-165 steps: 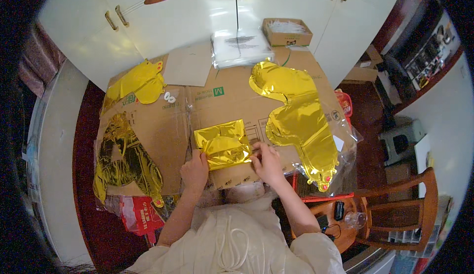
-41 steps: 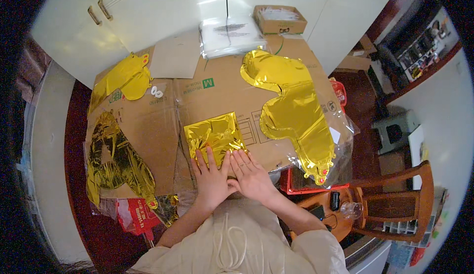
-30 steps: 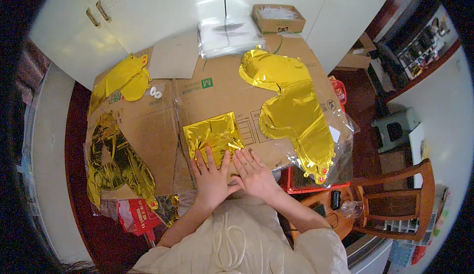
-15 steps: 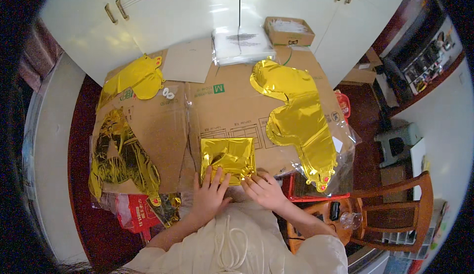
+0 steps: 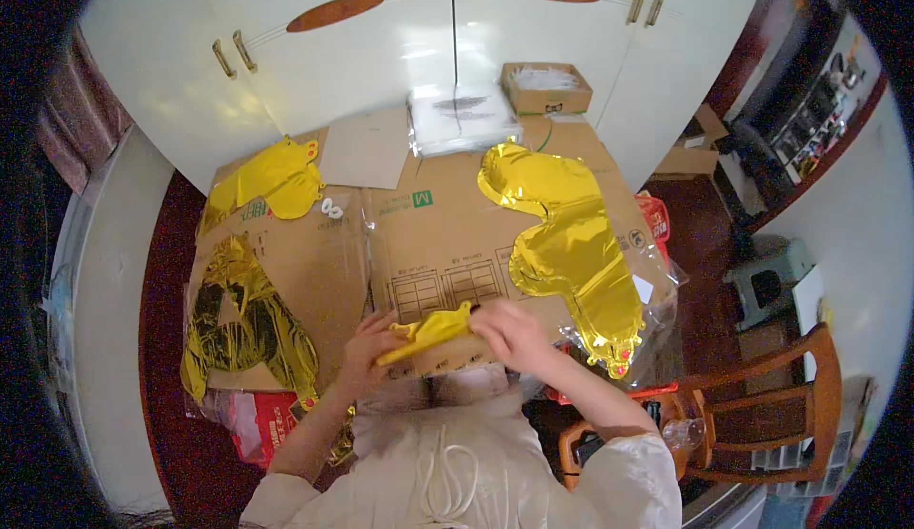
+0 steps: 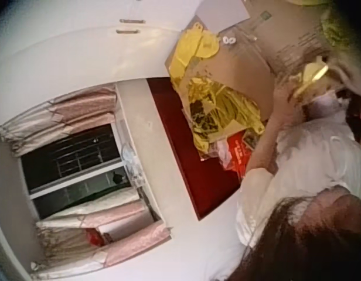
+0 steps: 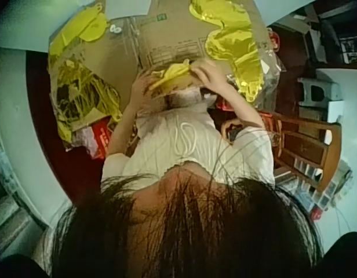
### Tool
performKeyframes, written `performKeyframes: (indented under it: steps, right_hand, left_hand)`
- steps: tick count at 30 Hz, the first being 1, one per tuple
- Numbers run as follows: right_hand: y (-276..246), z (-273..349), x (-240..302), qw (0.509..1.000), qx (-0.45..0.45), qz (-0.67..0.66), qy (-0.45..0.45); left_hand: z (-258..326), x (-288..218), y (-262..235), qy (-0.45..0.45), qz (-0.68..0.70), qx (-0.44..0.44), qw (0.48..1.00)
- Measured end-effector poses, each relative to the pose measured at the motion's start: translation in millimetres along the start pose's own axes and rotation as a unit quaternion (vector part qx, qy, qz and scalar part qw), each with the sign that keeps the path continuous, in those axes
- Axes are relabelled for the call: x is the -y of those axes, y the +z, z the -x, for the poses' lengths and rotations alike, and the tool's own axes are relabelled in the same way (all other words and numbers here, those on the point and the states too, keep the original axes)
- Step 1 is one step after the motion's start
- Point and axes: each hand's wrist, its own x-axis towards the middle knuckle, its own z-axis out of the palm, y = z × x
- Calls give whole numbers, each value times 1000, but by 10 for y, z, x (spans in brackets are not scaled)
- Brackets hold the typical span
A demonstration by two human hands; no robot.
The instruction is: Folding a large gold foil balloon on a cardboard surface.
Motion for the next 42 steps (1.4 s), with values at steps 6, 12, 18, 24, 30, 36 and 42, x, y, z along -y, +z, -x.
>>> performKeyframes:
  steps: [6,12,18,24,30,36,42]
  right_hand:
    - [267,-711,-589,925,-81,-252,272]
    - [292,-883,-875,854,-25,-382,353]
    - [304,-795,-937,830,32,-405,383]
    - [342,-742,-981,830,27,-408,379]
    - [294,-797,-801,833,35,-395,386]
    - [253,-817,-714,836,40,-394,381]
    - [285,-786,-720,824,23,-408,394]
  left_hand:
    - [-679,262,146,-271,221,-179,920]
    - [-834,500,288,-277,359,-240,858]
    - [-770,511,353,-300,378,-259,837]
    - [-804,306,311,-317,392,-239,830]
    - [-763,253,279,-313,410,-221,827]
    - [-733,228,248,-296,408,-233,832]
    - [-718,218,243,-291,423,-252,820]
